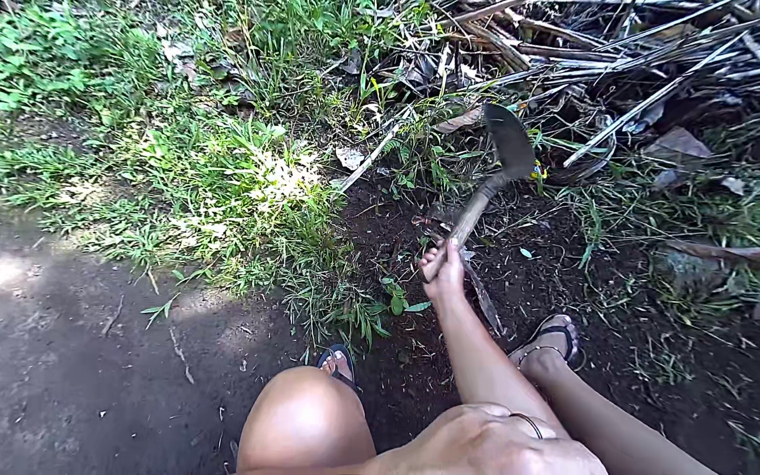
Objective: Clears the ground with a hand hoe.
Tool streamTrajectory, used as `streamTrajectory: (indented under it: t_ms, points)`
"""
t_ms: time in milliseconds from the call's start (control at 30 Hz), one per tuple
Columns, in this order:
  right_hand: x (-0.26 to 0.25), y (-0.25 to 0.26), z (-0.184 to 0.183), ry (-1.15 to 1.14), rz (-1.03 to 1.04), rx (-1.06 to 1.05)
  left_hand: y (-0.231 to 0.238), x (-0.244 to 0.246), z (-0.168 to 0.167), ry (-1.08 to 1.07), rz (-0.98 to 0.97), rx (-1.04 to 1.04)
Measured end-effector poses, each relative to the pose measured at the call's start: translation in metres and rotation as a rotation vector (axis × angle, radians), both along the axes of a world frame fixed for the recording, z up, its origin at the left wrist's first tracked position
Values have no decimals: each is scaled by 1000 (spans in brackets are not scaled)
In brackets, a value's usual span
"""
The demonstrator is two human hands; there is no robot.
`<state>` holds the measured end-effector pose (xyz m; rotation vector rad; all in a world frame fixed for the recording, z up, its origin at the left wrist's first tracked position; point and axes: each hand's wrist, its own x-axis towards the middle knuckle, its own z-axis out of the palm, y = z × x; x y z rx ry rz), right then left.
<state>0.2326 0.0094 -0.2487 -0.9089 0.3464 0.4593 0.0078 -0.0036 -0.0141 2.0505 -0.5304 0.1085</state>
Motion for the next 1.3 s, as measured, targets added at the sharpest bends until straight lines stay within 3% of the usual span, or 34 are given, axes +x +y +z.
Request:
streamTrajectory:
  t_ms: [67, 167, 233, 333, 433, 533, 633, 767, 833, 933, 1000, 1100, 1200, 1300]
  points:
    - [-25, 12, -31, 43, 100, -66, 2, 4, 0, -2, 14, -2]
    - [-100, -46, -100, 78, 777, -514, 0, 6, -2, -10, 15, 17]
    - [-138, -81, -118, 216, 946, -555, 0, 5, -3, -12, 16, 40]
    - [-156, -120, -123, 294, 859, -570, -5, 3, -6, -45, -2, 48]
    - [-118, -134, -108, 166, 789, -640, -9, 2, -5, -76, -24, 52]
    - [-76, -124, -67, -5, 661, -640, -12, -3, -5, -81, -36, 49]
    - [-35, -91, -26, -108, 398, -416, -9, -4, -1, -41, -41, 32]
    - [-14, -12, 11, -57, 27, -58, -2, 1, -1, -31, -14, 21]
    - [-36, 7, -18, -9, 81, -82, 0, 4, -3, -49, -1, 26]
    - [-117, -39, -90, 106, 618, -421, -1, 7, -5, -52, -1, 34]
    - [-140, -65, -107, 256, 784, -501, -1, 7, -5, -46, -3, 36]
    - [-135, -78, -94, 291, 797, -547, -5, 3, -8, -57, -15, 44]
    - [-100, -88, -78, 159, 779, -701, -5, 4, -8, -95, -9, 51]
    - [-63, -97, -58, 39, 605, -743, -4, -5, 1, -58, -8, 36]
